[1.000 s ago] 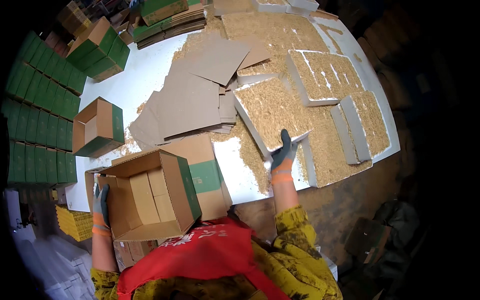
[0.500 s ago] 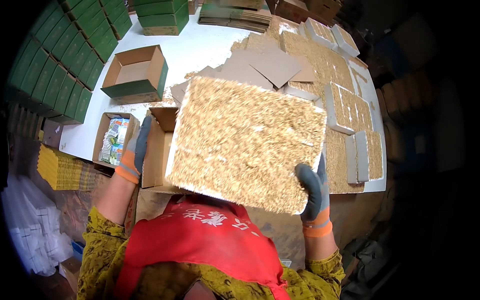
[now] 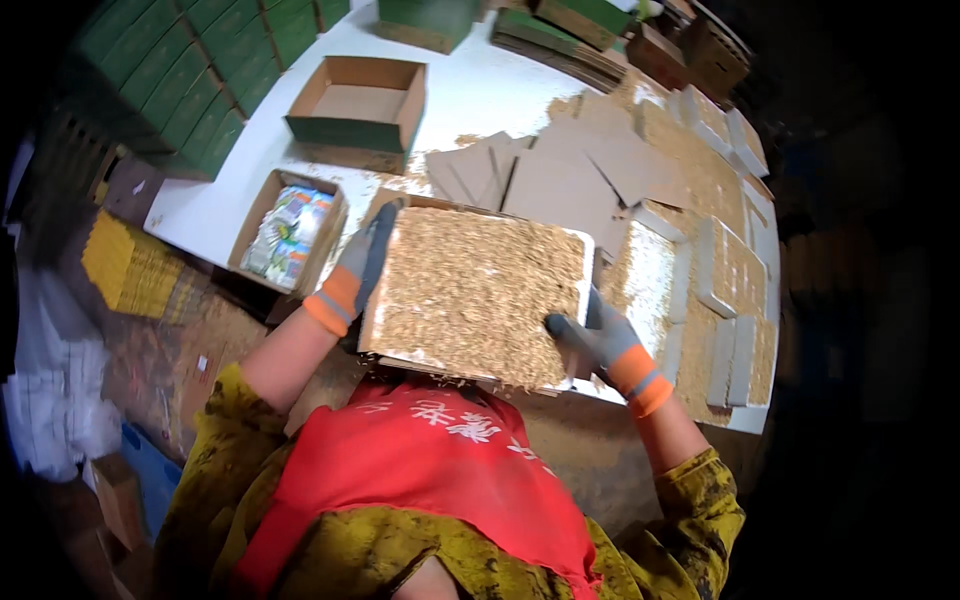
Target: The person folds a cardboard box, places a foam tray filled with grain inside, adds a packet, and seals the box with a cardboard insert before stacking it.
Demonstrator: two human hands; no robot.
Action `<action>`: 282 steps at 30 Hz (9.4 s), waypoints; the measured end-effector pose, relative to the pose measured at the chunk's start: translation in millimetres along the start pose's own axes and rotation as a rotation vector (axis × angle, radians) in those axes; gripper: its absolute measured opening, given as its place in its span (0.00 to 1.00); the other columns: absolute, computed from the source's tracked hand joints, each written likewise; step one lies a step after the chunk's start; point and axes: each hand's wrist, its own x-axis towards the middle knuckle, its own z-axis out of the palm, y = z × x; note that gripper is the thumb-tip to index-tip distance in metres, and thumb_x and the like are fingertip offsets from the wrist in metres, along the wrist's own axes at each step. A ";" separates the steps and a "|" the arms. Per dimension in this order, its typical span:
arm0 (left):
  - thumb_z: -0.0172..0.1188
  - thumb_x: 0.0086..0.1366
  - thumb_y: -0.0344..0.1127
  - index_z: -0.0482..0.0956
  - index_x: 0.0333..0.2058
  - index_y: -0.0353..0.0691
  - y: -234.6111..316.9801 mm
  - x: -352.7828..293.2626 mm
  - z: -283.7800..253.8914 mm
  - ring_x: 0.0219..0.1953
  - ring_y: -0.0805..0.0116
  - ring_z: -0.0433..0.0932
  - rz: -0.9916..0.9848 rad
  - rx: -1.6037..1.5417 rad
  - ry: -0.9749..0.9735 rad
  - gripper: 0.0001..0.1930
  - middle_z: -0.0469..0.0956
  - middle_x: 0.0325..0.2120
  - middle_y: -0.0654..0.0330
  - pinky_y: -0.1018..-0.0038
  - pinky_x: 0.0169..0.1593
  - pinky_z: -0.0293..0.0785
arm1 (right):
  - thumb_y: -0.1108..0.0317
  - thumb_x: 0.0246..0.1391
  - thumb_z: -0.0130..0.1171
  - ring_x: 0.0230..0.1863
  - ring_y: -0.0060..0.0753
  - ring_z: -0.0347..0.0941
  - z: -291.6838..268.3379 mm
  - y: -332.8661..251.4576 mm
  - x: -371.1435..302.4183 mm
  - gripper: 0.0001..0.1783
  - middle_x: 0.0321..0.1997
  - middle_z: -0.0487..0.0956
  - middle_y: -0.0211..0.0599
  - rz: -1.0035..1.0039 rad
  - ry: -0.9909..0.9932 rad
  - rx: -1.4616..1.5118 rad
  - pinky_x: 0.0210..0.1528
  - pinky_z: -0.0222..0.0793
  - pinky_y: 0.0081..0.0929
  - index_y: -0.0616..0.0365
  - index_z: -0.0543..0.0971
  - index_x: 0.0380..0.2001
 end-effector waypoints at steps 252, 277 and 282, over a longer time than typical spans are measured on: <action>0.56 0.67 0.38 0.66 0.60 0.32 38.7 11.1 28.3 0.50 0.68 0.70 -0.157 0.381 -0.082 0.26 0.70 0.54 0.56 0.72 0.52 0.70 | 0.47 0.48 0.68 0.49 0.37 0.71 -406.0 365.6 -134.5 0.42 0.55 0.70 0.38 0.130 1.698 1.030 0.37 0.75 0.49 0.52 0.63 0.61; 0.54 0.68 0.45 0.68 0.60 0.36 -21.3 39.7 -19.0 0.53 0.67 0.72 0.313 0.766 -0.188 0.27 0.71 0.55 0.57 0.74 0.56 0.68 | 0.58 0.64 0.49 0.61 0.47 0.68 -198.5 192.0 -100.8 0.28 0.62 0.70 0.49 -0.361 0.671 1.131 0.63 0.66 0.47 0.62 0.64 0.63; 0.45 0.74 0.46 0.66 0.62 0.40 51.6 9.3 39.9 0.54 0.71 0.72 -0.393 -0.467 -0.282 0.23 0.73 0.55 0.62 0.75 0.56 0.70 | 0.64 0.62 0.51 0.63 0.43 0.67 -105.5 146.4 -81.1 0.24 0.62 0.70 0.44 -0.422 0.676 0.184 0.62 0.66 0.43 0.63 0.70 0.58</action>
